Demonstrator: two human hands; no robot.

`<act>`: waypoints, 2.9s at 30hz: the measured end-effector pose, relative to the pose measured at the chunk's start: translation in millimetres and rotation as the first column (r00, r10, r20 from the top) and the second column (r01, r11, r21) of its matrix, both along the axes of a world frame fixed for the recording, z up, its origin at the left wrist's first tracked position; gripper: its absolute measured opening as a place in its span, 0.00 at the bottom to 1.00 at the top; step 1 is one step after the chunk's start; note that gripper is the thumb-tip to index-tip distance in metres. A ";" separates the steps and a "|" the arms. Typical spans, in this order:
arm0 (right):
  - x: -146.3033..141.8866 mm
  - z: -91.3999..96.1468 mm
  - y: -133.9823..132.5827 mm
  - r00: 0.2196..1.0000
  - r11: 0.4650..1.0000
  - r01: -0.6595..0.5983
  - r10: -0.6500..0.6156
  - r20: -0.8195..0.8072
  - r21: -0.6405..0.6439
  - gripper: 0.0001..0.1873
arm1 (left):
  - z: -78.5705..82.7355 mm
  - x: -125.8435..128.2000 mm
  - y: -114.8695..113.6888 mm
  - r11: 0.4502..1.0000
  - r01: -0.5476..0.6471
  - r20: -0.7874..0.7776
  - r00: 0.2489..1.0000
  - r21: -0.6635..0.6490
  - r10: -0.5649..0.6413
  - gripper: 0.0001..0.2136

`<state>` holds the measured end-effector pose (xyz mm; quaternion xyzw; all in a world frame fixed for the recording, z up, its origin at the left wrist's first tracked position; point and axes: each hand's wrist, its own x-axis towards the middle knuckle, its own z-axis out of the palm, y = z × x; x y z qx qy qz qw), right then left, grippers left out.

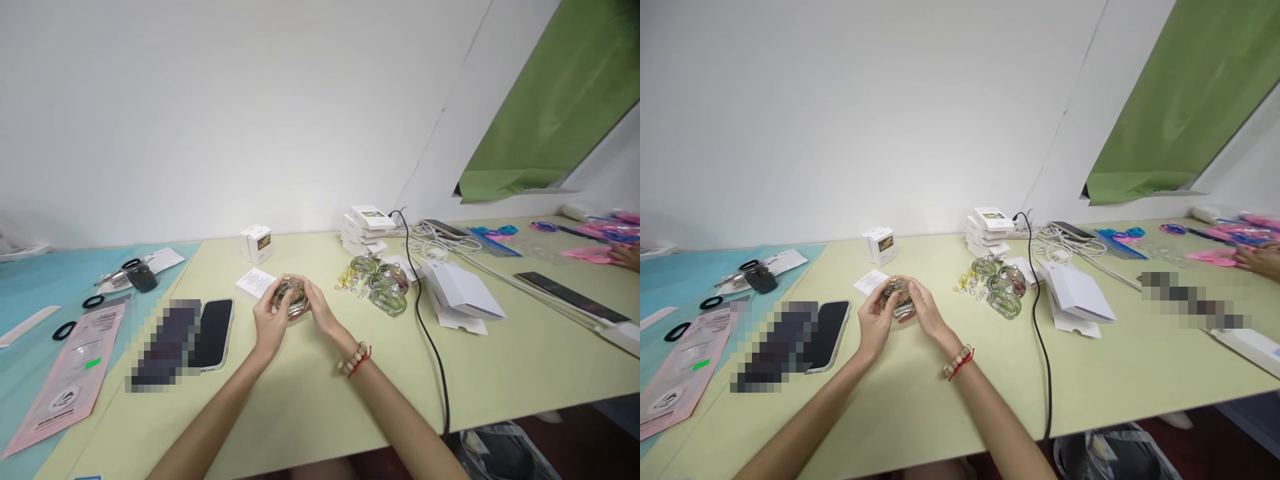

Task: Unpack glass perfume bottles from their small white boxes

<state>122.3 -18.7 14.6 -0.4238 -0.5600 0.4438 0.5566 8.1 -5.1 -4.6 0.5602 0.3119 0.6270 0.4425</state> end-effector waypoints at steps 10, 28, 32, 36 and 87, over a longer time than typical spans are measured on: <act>-17.8 23.5 -25.9 0.992 0.935 0.124 -0.123 -0.024 0.332 0.16 | 31.9 -10.5 -21.3 0.992 -0.047 0.095 0.995 0.117 0.036 0.12; -22.3 16.6 -25.0 0.986 0.957 0.122 -0.088 -0.138 0.263 0.18 | 30.6 -8.7 -27.2 0.963 -0.151 0.111 0.985 0.222 0.129 0.15; -22.0 14.1 -24.4 0.984 0.962 0.115 -0.077 -0.159 0.246 0.18 | 27.5 -7.8 -27.0 0.955 -0.169 0.088 0.985 0.245 0.151 0.15; -23.2 13.4 -26.6 0.980 0.976 0.091 -0.052 -0.191 0.200 0.20 | 24.9 -6.3 -29.1 0.923 -0.167 0.062 0.986 0.346 0.155 0.16; -38.5 -1.8 -28.7 0.931 0.564 0.185 -0.364 0.041 0.805 0.19 | 25.6 -8.2 -36.2 0.861 -0.100 0.206 0.979 0.499 -0.006 0.08</act>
